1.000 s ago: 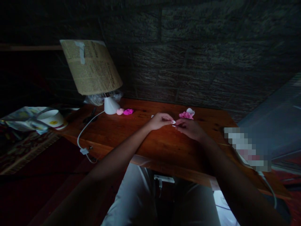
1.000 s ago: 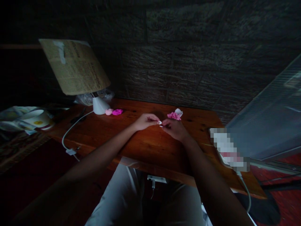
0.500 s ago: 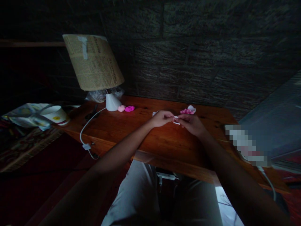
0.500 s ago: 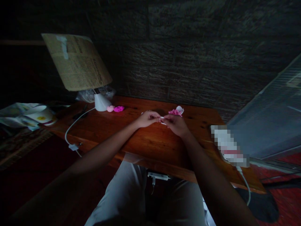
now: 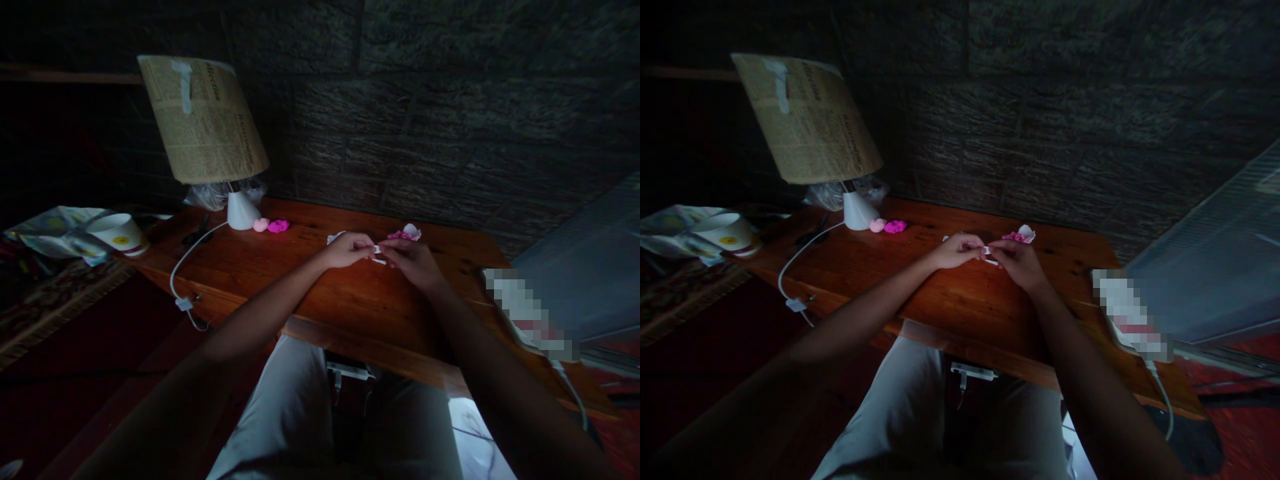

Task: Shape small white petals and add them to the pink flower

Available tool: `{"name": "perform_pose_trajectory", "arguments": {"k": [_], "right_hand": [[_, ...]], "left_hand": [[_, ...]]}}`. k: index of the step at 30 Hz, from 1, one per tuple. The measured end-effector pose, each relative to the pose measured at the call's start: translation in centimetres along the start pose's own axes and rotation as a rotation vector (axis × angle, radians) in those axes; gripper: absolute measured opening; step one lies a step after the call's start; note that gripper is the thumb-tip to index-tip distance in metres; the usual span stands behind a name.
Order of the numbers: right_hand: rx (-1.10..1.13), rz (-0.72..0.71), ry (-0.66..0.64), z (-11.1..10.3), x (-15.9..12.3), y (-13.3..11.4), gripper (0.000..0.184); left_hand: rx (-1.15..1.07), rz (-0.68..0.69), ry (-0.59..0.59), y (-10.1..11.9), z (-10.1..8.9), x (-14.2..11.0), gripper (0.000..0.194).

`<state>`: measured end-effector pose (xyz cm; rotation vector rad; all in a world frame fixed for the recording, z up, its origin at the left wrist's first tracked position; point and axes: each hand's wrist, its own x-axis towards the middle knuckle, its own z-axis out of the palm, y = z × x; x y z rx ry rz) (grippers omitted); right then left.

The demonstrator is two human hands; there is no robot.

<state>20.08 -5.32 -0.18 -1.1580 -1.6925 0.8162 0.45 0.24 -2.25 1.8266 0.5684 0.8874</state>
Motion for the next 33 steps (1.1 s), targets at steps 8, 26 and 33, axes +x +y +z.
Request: {"name": "perform_pose_trajectory", "arguments": {"k": [8, 26, 33], "right_hand": [[-0.016, 0.018, -0.027, 0.0, 0.0, 0.0, 0.029], [-0.013, -0.001, -0.016, 0.0, -0.1, 0.2, 0.032], [0.042, -0.036, -0.001, 0.7, -0.2, 0.3, 0.039]], "left_hand": [[-0.044, -0.005, 0.031, 0.1, 0.1, 0.2, 0.026], [-0.098, -0.071, 0.001, 0.3, -0.1, 0.0, 0.033], [-0.047, -0.090, -0.007, 1.2, -0.1, -0.2, 0.039]]}}
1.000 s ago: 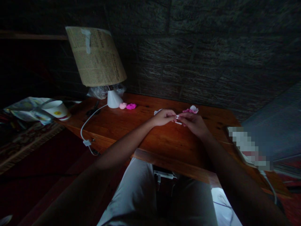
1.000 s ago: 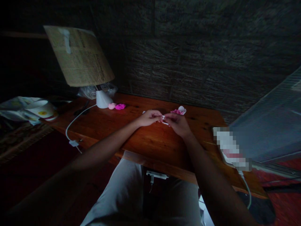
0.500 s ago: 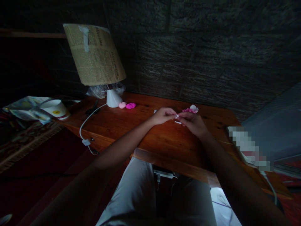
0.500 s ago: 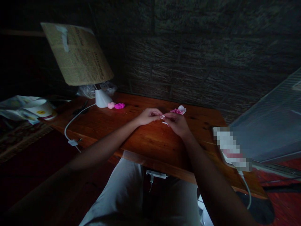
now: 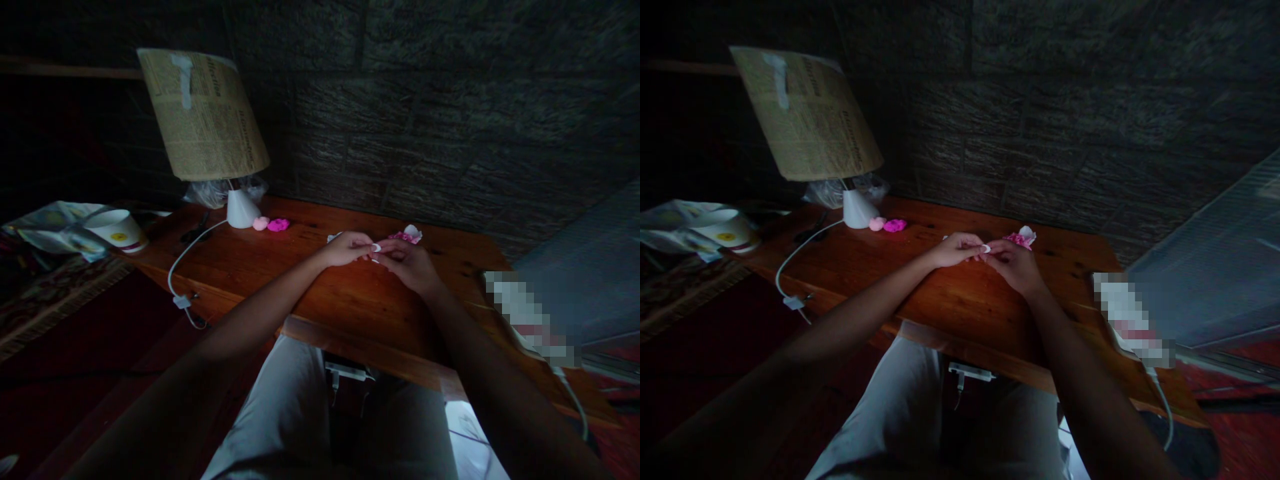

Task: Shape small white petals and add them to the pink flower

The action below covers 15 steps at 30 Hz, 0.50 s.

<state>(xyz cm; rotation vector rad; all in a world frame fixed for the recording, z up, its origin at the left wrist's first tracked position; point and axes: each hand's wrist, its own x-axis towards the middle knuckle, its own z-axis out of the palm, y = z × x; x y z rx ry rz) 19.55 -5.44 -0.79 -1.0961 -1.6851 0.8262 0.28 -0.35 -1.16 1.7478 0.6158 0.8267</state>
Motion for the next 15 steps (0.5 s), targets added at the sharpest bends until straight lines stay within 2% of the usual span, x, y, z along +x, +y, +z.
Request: {"name": "perform_pose_trajectory", "arguments": {"k": [7, 11, 15], "right_hand": [[-0.082, -0.027, 0.045, -0.06, -0.15, -0.12, 0.042], [-0.202, -0.034, 0.098, -0.40, -0.08, -0.08, 0.038], [-0.185, -0.024, 0.104, -0.50, 0.05, 0.03, 0.038]], "left_hand": [[-0.009, -0.050, 0.005, 0.43, -0.06, -0.07, 0.032], [-0.025, -0.040, 0.036, 0.15, -0.09, 0.02, 0.032], [-0.047, -0.008, 0.018, 0.08, -0.14, -0.11, 0.032]]}}
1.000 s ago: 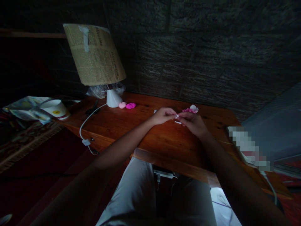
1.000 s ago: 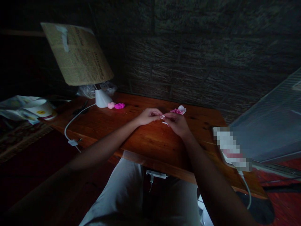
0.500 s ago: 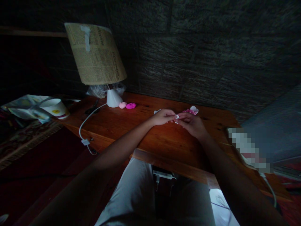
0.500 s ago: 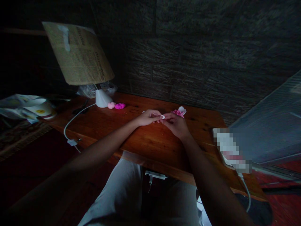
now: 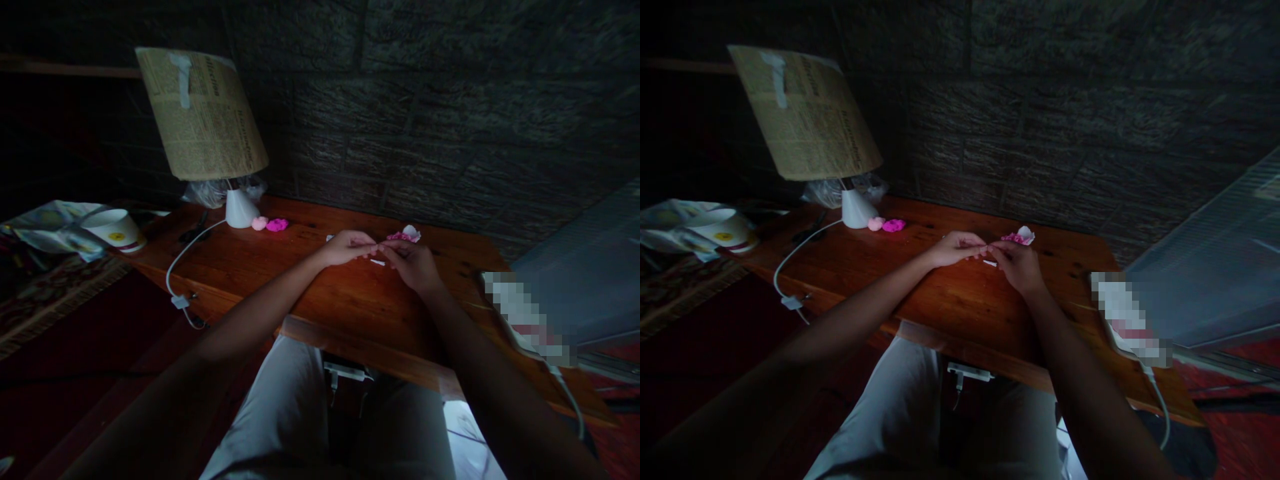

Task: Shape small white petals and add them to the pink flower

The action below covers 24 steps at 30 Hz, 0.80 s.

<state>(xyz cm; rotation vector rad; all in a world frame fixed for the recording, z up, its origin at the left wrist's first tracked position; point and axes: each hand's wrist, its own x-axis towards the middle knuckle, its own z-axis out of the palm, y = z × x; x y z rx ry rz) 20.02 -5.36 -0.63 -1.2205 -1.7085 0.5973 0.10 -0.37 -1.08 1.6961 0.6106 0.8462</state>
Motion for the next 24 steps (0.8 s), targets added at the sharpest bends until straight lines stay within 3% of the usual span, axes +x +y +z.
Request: {"name": "perform_pose_trajectory", "arguments": {"k": [5, 11, 19, 24], "right_hand": [[0.093, 0.042, -0.044, 0.1, 0.1, 0.0, 0.039], [0.053, 0.039, -0.094, -0.1, 0.0, -0.1, 0.037], [0.111, 0.026, -0.039, 0.2, 0.0, -0.1, 0.032], [0.108, 0.029, -0.059, 0.2, -0.2, -0.1, 0.030]], "left_hand": [[-0.049, 0.054, 0.004, -0.5, -0.1, 0.2, 0.030], [-0.043, 0.102, 0.014, -0.6, -0.1, 0.4, 0.034], [0.078, 0.056, 0.031, 0.2, 0.0, -0.1, 0.041], [0.087, 0.054, -0.026, 0.1, 0.0, -0.1, 0.038]]}}
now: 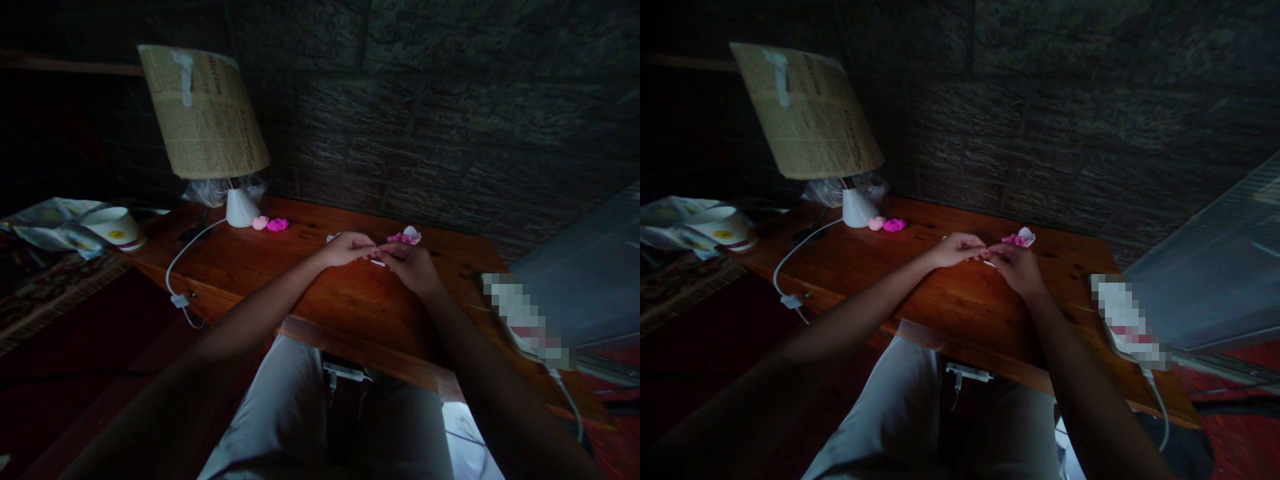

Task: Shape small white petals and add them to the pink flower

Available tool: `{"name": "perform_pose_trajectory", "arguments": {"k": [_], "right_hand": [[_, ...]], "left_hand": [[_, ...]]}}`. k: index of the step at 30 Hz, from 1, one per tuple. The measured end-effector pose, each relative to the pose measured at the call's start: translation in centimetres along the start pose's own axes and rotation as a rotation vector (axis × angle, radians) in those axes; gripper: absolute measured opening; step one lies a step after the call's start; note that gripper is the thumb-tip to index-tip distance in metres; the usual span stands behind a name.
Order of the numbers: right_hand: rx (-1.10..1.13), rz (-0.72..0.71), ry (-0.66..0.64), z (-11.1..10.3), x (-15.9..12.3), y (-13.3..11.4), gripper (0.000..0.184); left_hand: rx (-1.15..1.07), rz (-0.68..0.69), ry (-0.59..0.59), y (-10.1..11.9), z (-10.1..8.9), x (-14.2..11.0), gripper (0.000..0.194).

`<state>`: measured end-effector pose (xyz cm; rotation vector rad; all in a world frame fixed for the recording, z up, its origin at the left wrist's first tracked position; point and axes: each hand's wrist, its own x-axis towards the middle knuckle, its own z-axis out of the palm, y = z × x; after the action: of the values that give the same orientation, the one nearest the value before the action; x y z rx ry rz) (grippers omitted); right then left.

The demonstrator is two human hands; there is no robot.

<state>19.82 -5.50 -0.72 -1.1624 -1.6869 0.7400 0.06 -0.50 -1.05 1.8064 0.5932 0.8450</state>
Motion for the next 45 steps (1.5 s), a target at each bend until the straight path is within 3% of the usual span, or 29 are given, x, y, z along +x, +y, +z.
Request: {"name": "perform_pose_trajectory", "arguments": {"k": [8, 14, 19, 23, 25, 33, 39, 45], "right_hand": [[-0.066, -0.023, 0.025, 0.2, -0.2, 0.1, 0.018], [-0.055, -0.039, -0.002, 0.4, -0.1, 0.2, 0.014], [-0.040, -0.011, 0.049, 0.5, -0.2, 0.0, 0.014], [0.019, 0.012, 0.083, 0.5, -0.3, -0.5, 0.022], [0.036, 0.014, 0.103, 0.4, -0.3, -0.6, 0.025], [0.160, 0.058, 0.085, 0.0, 0.0, -0.6, 0.035], [0.162, 0.140, 0.038, -0.1, -0.2, -1.2, 0.045], [0.126, 0.131, 0.005, 0.0, -0.4, -1.6, 0.047]], "left_hand": [[-0.041, 0.041, -0.044, -0.8, 0.2, 0.3, 0.021], [0.142, 0.112, 0.012, -1.3, 0.8, 0.6, 0.004], [0.307, 0.112, 0.170, -1.3, 1.1, 0.7, 0.004], [0.445, 0.042, 0.403, -1.3, -0.4, 0.6, 0.006], [0.461, 0.008, 0.438, -1.2, -1.2, 0.5, 0.009], [0.474, 0.077, 0.224, -1.4, -0.3, 0.5, 0.006], [0.539, 0.057, 0.169, -1.7, -0.6, 0.3, 0.008], [0.634, 0.054, 0.140, -1.3, -0.6, 0.1, 0.011]]}}
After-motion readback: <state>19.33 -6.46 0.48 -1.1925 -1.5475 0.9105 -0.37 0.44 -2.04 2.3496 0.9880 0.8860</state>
